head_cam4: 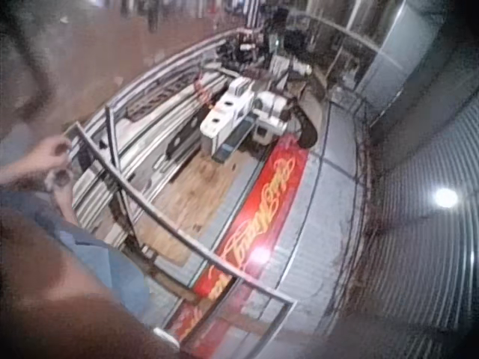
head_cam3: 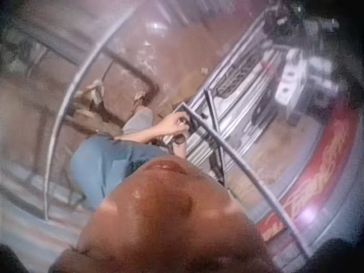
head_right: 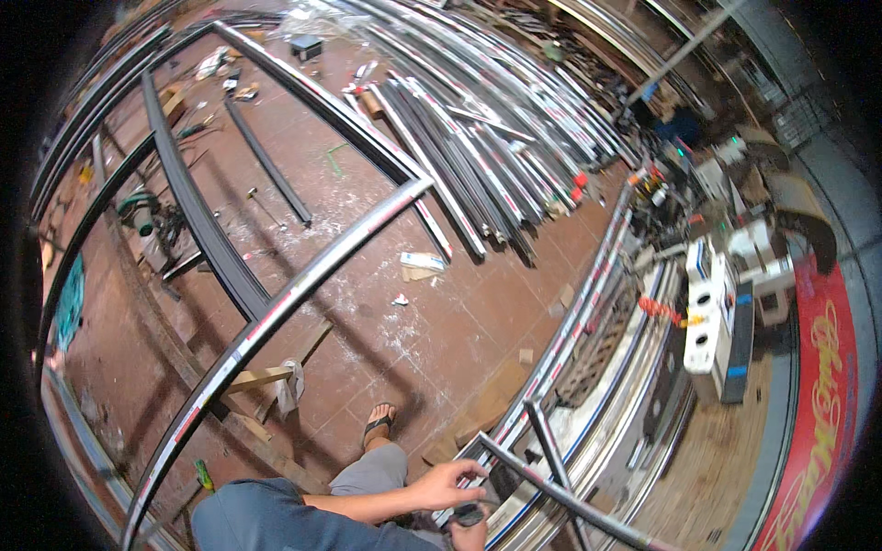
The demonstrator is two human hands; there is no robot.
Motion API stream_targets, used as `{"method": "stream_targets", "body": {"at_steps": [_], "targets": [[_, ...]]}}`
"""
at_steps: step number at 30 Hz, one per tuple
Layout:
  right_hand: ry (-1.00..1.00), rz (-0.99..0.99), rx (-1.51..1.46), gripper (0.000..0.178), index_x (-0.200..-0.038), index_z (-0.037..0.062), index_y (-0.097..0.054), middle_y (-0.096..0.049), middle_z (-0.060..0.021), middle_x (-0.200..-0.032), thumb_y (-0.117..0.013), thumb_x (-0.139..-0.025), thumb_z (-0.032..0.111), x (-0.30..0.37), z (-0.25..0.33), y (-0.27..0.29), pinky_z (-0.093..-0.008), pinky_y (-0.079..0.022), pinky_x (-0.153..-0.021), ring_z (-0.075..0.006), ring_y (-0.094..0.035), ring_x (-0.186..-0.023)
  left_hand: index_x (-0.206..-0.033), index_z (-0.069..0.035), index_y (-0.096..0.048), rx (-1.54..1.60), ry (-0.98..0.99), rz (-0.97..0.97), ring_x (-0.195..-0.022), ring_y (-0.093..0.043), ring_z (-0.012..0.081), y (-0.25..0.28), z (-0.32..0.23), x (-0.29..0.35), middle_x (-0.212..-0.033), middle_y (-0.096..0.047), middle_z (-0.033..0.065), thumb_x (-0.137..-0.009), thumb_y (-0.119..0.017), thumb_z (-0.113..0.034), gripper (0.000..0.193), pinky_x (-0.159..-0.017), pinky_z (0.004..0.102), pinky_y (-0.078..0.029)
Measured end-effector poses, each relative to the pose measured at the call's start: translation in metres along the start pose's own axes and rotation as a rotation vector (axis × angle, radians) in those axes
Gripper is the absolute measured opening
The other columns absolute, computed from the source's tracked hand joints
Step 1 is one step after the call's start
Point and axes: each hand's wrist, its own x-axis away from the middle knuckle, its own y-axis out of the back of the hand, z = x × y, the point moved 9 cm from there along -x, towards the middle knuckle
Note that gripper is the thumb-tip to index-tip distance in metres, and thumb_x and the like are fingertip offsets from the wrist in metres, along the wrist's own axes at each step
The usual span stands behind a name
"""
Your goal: The person assembles a window frame by aligning metal profiles and securing them with a cordless drill. They handle multiple frame pieces, position them on a workbench, and fasten joints using screws.
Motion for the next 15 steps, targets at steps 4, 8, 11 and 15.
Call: {"method": "stream_targets", "body": {"at_steps": [4, 8, 11, 15], "targets": [[0.061, -0.043, 0.324, 0.064, -0.135, 0.0004, -0.058, -0.074, -0.0172, -0.124, -0.094, -0.082, 0.008, -0.142, 0.045, 0.079, -0.0444, -0.057, -0.106, -0.0322, -0.073, -0.118, -0.126, -0.005, -0.078, -0.095, -0.105, -0.486, -0.116, -0.077, 0.0305, 0.112, -0.081, -0.055, -0.121, -0.079, 0.0163, -0.094, -0.089, -0.027, 0.041, -0.103, 0.0438, -0.060], [0.114, 0.016, 0.237, 0.065, -0.137, 0.0047, -0.058, -0.077, -0.0180, -0.113, -0.094, -0.083, 0.008, -0.288, 0.093, 0.119, -0.0450, -0.059, -0.097, -0.0348, -0.075, -0.103, -0.115, -0.006, -0.077, -0.489, -0.321, -0.885, -0.118, -0.074, 0.0373, 0.221, -0.156, -0.085, -0.119, -0.079, 0.0150, -0.088, -0.088, -0.023, 0.033, -0.107, 0.0482, -0.056], [0.212, -0.018, 0.144, 0.058, -0.132, -0.0023, -0.062, -0.078, -0.0174, -0.110, -0.092, -0.083, 0.004, -0.367, 0.107, 0.134, -0.0439, -0.061, -0.097, -0.0327, -0.077, -0.101, -0.122, -0.008, -0.071, -0.692, -0.388, -1.148, -0.129, -0.065, 0.0420, 0.290, -0.201, -0.124, -0.131, -0.071, 0.0191, -0.083, -0.090, -0.028, 0.047, -0.113, 0.0534, -0.050], [-0.079, 0.084, -0.015, 0.056, -0.129, -0.0071, -0.066, -0.079, -0.0191, -0.116, -0.091, -0.080, 0.002, -0.499, 0.094, 0.125, -0.0460, -0.060, -0.101, -0.0343, -0.077, -0.107, -0.140, -0.005, -0.061, -0.815, -0.074, -1.418, -0.142, -0.053, 0.0445, 0.382, -0.228, -0.179, -0.143, -0.060, 0.0218, -0.084, -0.090, -0.038, 0.072, -0.122, 0.0555, -0.043]]}}
